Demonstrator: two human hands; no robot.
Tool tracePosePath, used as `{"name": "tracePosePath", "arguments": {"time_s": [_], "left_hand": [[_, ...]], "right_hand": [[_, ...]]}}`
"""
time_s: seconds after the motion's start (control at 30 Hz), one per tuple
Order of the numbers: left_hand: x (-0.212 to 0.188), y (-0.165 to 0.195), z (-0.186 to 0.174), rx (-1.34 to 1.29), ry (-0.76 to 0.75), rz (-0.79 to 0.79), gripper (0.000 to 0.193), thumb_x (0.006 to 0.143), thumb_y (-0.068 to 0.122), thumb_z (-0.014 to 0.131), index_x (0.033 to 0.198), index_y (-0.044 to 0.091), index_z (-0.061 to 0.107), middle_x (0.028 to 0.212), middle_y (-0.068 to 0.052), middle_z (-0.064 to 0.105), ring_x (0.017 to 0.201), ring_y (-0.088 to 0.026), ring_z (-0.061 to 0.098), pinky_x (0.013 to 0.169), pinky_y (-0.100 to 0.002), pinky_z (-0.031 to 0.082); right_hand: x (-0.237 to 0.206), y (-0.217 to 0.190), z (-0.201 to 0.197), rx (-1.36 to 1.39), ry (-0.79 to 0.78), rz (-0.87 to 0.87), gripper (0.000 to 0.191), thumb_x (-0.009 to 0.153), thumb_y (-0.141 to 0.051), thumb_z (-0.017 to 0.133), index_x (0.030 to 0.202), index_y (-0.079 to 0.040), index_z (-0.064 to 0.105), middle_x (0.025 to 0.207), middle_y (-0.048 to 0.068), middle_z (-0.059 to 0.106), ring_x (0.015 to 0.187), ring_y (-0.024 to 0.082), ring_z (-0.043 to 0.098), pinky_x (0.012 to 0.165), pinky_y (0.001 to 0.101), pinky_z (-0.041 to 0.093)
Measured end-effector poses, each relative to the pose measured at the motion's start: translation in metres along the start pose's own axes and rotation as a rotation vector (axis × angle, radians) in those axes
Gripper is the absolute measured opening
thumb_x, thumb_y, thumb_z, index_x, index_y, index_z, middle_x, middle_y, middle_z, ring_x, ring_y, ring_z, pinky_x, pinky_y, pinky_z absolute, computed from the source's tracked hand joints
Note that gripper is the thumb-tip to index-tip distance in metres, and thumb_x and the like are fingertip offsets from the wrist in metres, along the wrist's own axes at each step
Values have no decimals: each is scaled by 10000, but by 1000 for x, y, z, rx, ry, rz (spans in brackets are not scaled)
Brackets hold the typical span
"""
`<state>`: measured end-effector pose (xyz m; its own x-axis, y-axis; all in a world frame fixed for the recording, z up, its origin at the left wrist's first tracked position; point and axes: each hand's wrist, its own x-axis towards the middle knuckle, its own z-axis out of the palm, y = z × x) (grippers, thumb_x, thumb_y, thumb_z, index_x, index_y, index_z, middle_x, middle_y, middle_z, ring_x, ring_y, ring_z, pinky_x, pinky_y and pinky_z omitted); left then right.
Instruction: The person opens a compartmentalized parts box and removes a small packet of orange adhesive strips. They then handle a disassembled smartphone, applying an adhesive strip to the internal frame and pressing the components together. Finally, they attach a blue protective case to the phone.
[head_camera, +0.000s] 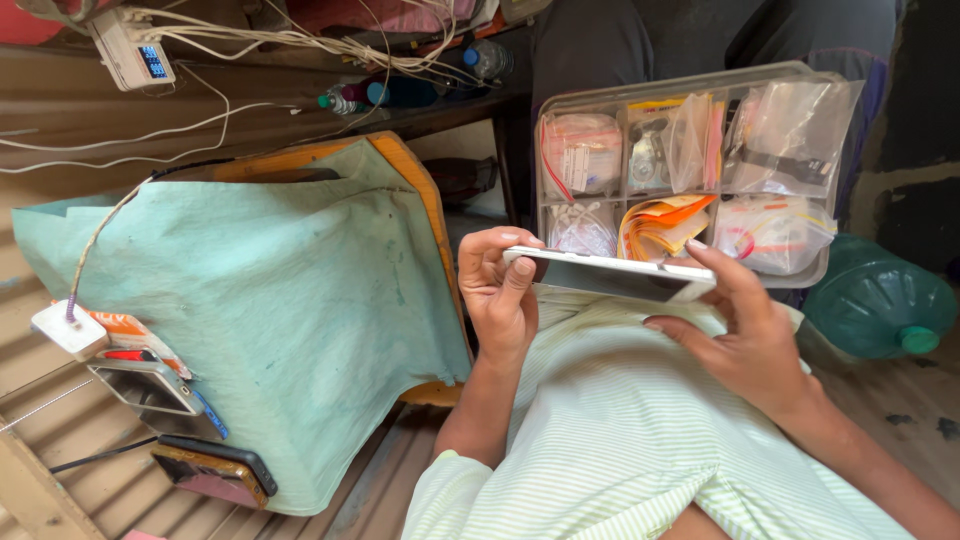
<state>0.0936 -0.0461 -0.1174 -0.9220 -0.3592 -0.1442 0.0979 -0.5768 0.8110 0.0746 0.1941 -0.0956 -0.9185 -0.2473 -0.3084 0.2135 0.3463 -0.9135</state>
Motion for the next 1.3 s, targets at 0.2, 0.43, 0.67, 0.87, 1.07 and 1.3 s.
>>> {"name": "tracePosePath", "arguments": {"time_s": [0.2,0.43,0.67,0.87,1.07,1.3], "left_hand": [[3,-2,4,-44,-2,-33,264,1014,7,729,1226,71,588,1140,-129,686,956,-132,635,905,-263,514],[12,31,6,293,-284,-119,323,930,-49,786,1154,63,584,1133,-125,746,1085,-205,731,949,-338,606],[15,50,27,607,-443,20,246,815,-27,852,1028,29,742,1035,-84,777,989,-197,737,854,-306,590],[10,57,46,760,-549,133,257,812,9,873,1020,55,729,1028,-50,766,954,-206,749,839,-296,590],[10,64,52,797,-552,120,272,807,34,883,1032,39,731,1023,-59,759,956,-197,745,846,-298,600],[9,73,45,731,-528,51,238,863,24,840,1077,24,737,1060,-82,764,1008,-216,756,872,-296,622]], "right_hand": [[-8,10,-2,61,46,-59,251,914,19,756,1160,25,707,971,72,784,857,73,721,760,220,582],[-4,3,-7,34,97,-112,197,954,23,738,1150,31,717,971,76,776,891,96,738,832,238,595],[18,-40,-23,-184,34,-465,402,787,-37,816,1140,53,647,1118,193,721,1018,288,726,896,365,578],[29,-60,-22,-235,-96,-690,350,746,-35,869,1047,27,701,990,144,721,914,287,724,813,369,582],[21,-52,-8,-159,-47,-714,270,786,50,846,1024,31,719,912,110,700,859,256,735,795,354,614],[15,-45,-6,-150,19,-751,288,776,64,845,1030,35,714,902,110,695,833,255,735,749,341,604]]}}
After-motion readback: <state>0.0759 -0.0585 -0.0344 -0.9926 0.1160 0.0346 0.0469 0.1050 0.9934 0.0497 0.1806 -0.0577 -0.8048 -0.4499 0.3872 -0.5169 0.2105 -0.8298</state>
